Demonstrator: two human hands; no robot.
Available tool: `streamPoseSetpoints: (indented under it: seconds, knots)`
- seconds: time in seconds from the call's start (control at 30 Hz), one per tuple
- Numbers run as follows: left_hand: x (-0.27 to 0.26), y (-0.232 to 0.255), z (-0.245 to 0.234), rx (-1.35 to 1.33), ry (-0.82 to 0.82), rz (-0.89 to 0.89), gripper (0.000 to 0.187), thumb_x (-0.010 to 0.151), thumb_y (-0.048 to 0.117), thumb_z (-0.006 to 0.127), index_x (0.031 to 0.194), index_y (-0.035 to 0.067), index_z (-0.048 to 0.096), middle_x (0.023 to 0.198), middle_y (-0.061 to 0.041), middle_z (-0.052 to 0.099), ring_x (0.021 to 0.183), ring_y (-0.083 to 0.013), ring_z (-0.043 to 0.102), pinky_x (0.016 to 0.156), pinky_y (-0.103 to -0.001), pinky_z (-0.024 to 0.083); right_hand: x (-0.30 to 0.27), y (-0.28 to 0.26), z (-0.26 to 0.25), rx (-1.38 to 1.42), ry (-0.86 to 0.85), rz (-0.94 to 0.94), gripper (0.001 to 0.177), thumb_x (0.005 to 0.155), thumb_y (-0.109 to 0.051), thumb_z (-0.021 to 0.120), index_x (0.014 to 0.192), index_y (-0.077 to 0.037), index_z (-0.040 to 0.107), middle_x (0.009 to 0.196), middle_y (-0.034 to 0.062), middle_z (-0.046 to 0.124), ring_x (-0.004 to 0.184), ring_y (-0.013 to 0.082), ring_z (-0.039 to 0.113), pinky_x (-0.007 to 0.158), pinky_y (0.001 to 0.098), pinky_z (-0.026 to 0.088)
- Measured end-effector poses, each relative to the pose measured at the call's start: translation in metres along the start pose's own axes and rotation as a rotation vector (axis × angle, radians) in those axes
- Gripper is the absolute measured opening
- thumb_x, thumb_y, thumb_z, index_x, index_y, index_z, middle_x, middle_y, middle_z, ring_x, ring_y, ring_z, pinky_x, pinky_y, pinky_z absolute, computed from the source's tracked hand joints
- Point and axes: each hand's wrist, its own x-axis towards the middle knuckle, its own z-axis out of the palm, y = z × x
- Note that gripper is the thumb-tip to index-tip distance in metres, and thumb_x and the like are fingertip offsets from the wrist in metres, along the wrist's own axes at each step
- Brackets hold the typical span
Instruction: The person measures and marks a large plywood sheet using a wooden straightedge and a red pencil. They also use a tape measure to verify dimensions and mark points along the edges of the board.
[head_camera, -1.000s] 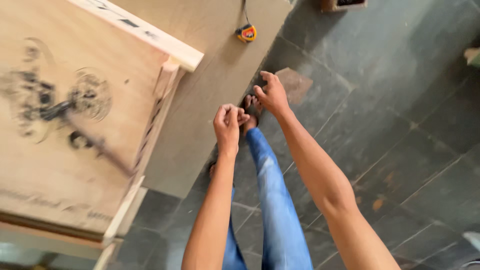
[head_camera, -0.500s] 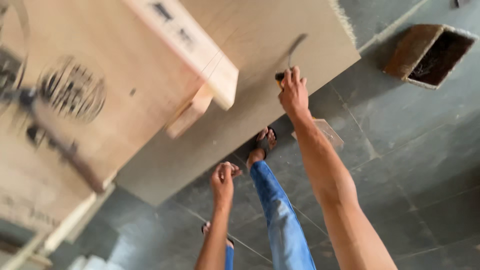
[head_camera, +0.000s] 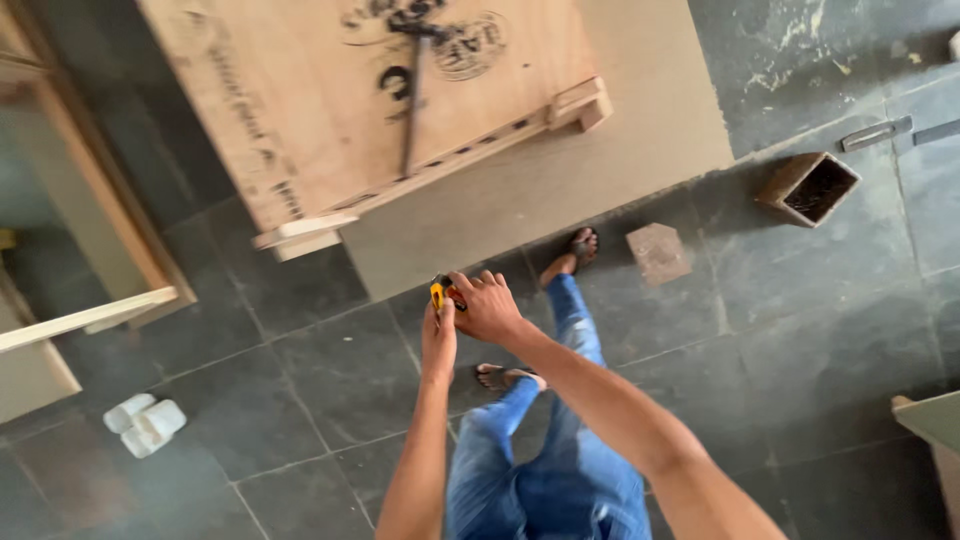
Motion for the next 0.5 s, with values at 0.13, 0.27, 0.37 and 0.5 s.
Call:
streamPoseSetpoints:
  seconds: [0.13,0.27,0.37,0.5]
  knots:
    - [-0.078,0.012,-0.109,-0.57,-0.032,0.036,0.07,0.106,0.055,0.041,0.155,0.006,0.038,0.161,-0.012,0.043,0.148,-0.0228,0.042,0.121,-0.041,0.03,-0.017,-0.126,0.022,0.024,-0.162,-0.056,0.067,0.084,-0.057,0.067,0.133,-0.013,0.06,0.1,0.0169,0.075,0.097,0.04,0.067,0.085,0.049,0.052]
    - [-0.137,-0.015,-0.214,-0.946,-0.026,0.18,0.064,0.105,0.057,0.04,0.143,0.007,0.05,0.149,-0.012,0.052,0.138,-0.0241,0.049,0.119,-0.042,0.035,-0.055,-0.235,0.086,0.22,-0.376,-0.218,0.072,0.089,-0.063,0.062,0.136,-0.009,0.059,0.106,0.0209,0.071,0.1,0.0399,0.068,0.087,0.0459,0.053]
    - [-0.154,-0.046,-0.277,-1.171,0.16,0.253,0.052,0.108,0.054,0.045,0.129,0.008,0.057,0.127,-0.012,0.062,0.119,-0.0237,0.058,0.106,-0.039,0.045,-0.062,-0.293,0.143,0.311,-0.482,-0.422,0.056,0.098,-0.052,0.064,0.132,-0.007,0.063,0.107,0.0197,0.071,0.1,0.0373,0.068,0.086,0.0437,0.053]
    - [-0.157,-0.064,-0.348,-1.207,0.393,0.127,0.044,0.105,0.052,0.048,0.115,0.011,0.06,0.103,-0.006,0.067,0.091,-0.0224,0.065,0.078,-0.038,0.052,-0.048,-0.342,0.192,0.332,-0.235,-0.501,0.019,0.083,-0.017,0.069,0.098,-0.005,0.069,0.099,0.0166,0.069,0.09,0.0304,0.072,0.078,0.0377,0.058]
